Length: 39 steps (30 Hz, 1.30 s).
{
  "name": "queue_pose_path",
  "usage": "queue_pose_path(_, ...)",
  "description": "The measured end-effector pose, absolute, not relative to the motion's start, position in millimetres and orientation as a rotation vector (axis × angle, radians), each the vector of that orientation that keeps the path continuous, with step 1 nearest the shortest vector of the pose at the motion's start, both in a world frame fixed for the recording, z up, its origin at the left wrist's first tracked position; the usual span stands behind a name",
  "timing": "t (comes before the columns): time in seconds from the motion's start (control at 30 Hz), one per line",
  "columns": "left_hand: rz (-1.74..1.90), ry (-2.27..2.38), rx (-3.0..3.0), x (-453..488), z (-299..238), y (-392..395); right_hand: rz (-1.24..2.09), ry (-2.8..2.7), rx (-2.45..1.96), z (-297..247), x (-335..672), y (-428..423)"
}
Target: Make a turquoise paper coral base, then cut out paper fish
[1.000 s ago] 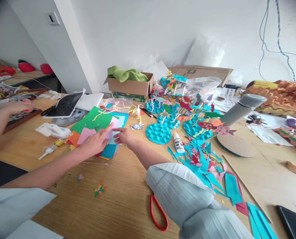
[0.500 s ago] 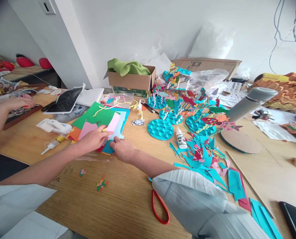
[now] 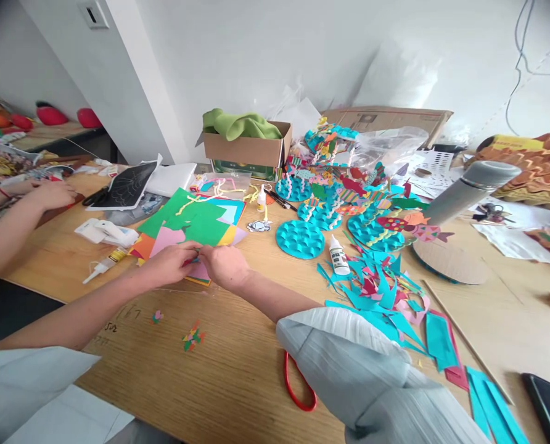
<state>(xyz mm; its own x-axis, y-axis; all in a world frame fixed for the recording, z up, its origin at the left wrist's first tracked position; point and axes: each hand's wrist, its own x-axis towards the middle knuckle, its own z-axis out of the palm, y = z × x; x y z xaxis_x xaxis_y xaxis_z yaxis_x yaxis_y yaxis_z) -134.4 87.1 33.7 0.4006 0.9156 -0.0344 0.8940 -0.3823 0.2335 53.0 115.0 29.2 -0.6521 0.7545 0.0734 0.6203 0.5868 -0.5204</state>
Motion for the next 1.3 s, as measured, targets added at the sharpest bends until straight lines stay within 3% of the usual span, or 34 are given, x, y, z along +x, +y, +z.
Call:
queue_pose_path(0.23,0.626,1.688,2.345,-146,28,93,1.734,-1.578,-1.365,38,58,126)
queue_pose_path(0.37,0.625,1.719,2.394,-148,25,92,2.073,-1.246,-1.307,41,52,127)
queue_pose_path(0.8,0.254,1.516,2.564,-140,42,85,2.168,-1.033,-1.205,37,45,127)
queue_pose_path(1.0,0.417,1.638,2.471,-141,42,87,2.195,-1.003,-1.204,34,47,126)
queue_pose_path(1.3,0.352,1.52,2.226,-158,33,95,2.214,-0.962,-1.194,32,50,126)
